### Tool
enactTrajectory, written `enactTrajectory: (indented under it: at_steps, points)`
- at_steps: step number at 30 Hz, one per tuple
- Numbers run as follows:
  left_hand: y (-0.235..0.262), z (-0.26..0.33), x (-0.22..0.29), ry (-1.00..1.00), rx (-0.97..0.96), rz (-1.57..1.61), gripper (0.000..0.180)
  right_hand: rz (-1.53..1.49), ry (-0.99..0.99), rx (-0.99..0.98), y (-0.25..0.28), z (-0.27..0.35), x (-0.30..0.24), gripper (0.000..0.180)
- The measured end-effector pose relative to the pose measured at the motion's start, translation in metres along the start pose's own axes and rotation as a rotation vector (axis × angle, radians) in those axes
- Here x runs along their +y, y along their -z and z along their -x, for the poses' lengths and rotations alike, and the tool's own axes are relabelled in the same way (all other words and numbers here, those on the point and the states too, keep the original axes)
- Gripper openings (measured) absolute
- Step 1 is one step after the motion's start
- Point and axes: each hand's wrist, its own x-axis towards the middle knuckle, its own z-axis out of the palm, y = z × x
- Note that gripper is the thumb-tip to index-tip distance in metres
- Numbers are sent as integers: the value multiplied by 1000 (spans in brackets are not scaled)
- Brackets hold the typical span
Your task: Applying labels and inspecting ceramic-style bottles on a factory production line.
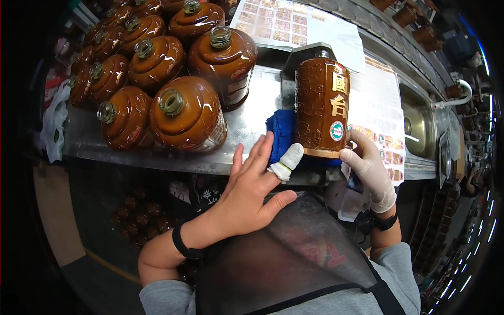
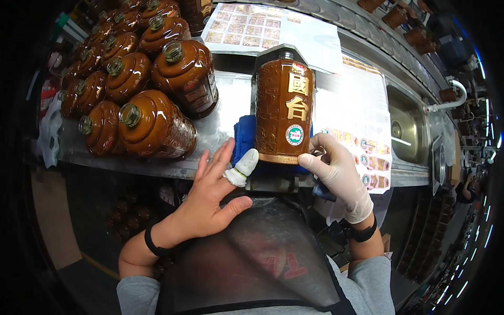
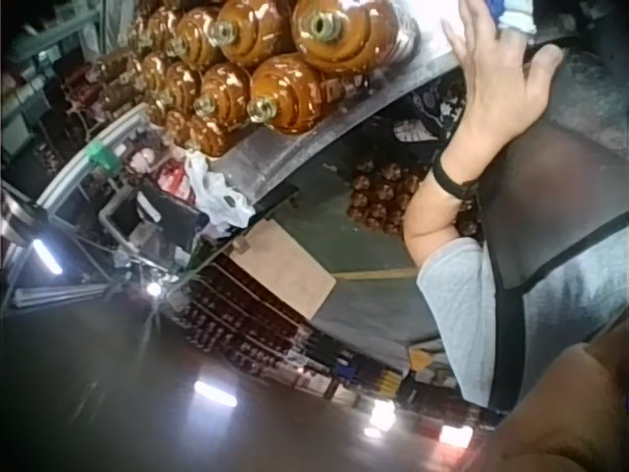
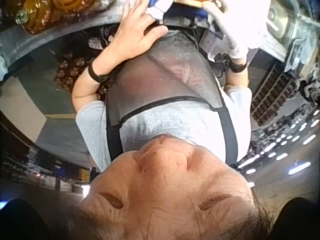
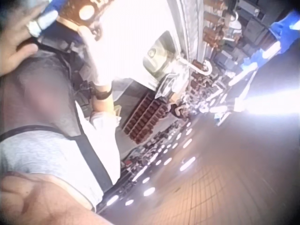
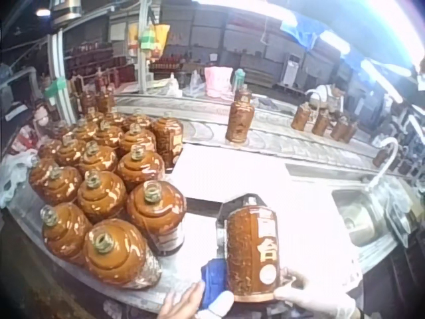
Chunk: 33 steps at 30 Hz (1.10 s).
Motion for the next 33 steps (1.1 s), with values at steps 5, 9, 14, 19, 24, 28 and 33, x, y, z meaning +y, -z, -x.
enactTrajectory:
  at_steps: [5, 9, 14, 19, 24, 28, 33]
  points:
    - [-6, -1, -3, 49, -13, 21, 59, -17, 2, -32, 1, 0, 1, 40]
    - [-11, 0, -10, 69, -3, -27, 62, 21, 5, -24, 0, -1, 1, 40]
    - [-6, 2, -11, 92, 5, 50, 56, 5, 15, -12, -1, -2, 1, 38]
    - [-5, 1, -2, 38, 5, 45, 59, 4, 22, -5, 0, 0, -1, 39]
    - [-3, -6, 5, 11, 20, 3, 60, 71, -8, 32, 1, 2, -2, 39]
    - [2, -11, 14, -17, 28, -80, 61, 78, 40, 32, 0, -1, 1, 40]
    - [5, -19, 25, -49, 43, -152, 62, 114, 70, 30, 2, -2, 4, 44]
